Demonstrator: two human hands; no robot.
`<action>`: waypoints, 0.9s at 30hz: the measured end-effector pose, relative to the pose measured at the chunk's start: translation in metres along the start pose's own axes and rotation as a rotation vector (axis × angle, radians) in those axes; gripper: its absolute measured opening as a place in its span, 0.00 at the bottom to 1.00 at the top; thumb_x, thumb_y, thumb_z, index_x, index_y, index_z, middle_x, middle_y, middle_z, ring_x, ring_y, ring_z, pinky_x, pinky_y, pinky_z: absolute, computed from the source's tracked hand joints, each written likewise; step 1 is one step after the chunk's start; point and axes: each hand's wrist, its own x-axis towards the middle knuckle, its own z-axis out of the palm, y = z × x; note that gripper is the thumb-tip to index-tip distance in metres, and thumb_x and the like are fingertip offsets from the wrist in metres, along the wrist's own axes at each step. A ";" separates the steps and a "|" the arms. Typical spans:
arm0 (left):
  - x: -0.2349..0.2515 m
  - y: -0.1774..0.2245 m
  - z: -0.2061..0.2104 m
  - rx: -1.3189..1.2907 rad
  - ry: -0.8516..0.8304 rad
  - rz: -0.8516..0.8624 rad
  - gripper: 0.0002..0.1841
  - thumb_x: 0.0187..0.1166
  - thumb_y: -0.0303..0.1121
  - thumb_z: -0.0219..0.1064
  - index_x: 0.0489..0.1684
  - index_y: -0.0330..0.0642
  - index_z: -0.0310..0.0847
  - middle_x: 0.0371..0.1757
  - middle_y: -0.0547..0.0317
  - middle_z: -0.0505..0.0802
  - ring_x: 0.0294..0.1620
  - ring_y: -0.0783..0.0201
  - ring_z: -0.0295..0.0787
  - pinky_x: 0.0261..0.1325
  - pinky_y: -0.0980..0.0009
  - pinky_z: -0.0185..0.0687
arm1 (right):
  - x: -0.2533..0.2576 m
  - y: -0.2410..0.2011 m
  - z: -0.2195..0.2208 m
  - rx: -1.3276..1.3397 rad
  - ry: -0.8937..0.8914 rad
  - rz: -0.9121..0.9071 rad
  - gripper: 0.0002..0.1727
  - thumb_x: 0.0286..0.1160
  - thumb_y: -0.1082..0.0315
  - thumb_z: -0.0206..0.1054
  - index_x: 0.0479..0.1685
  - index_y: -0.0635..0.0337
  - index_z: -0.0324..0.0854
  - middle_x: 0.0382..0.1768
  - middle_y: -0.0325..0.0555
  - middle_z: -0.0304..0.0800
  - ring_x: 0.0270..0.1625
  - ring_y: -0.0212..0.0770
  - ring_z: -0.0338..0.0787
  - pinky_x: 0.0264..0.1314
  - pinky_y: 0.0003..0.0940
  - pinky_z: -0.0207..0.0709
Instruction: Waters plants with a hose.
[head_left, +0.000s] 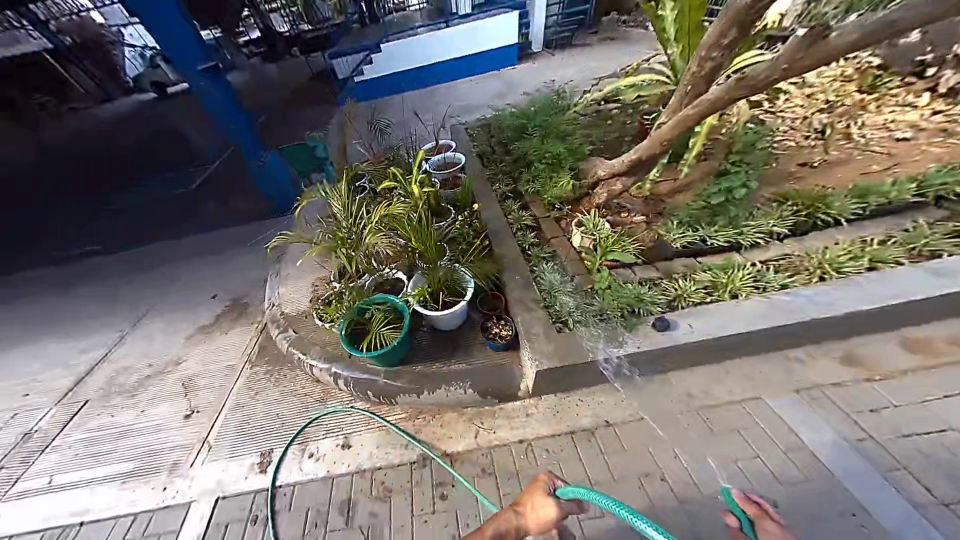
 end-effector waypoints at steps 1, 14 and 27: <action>0.002 -0.005 0.001 -0.017 0.045 -0.008 0.15 0.76 0.35 0.69 0.17 0.44 0.79 0.12 0.73 0.74 0.13 0.77 0.65 0.21 0.73 0.64 | 0.018 -0.003 0.001 0.015 -0.009 -0.025 0.12 0.96 0.56 0.44 0.64 0.49 0.65 0.19 0.29 0.75 0.11 0.23 0.71 0.11 0.18 0.67; 0.029 0.024 0.162 -0.203 0.575 0.054 0.12 0.61 0.28 0.61 0.10 0.56 0.79 0.08 0.79 0.75 0.09 0.82 0.63 0.15 0.79 0.59 | 0.098 -0.117 -0.081 0.025 -0.019 -0.201 0.18 0.96 0.60 0.51 0.72 0.61 0.71 0.17 0.40 0.75 0.08 0.29 0.70 0.08 0.23 0.66; 0.036 0.015 0.267 -0.326 0.792 -0.140 0.18 0.72 0.32 0.64 0.08 0.54 0.72 0.06 0.75 0.71 0.07 0.79 0.61 0.14 0.78 0.57 | 0.167 -0.097 -0.124 -0.245 -0.075 0.023 0.19 0.95 0.59 0.53 0.72 0.62 0.71 0.24 0.44 0.79 0.14 0.33 0.75 0.16 0.27 0.73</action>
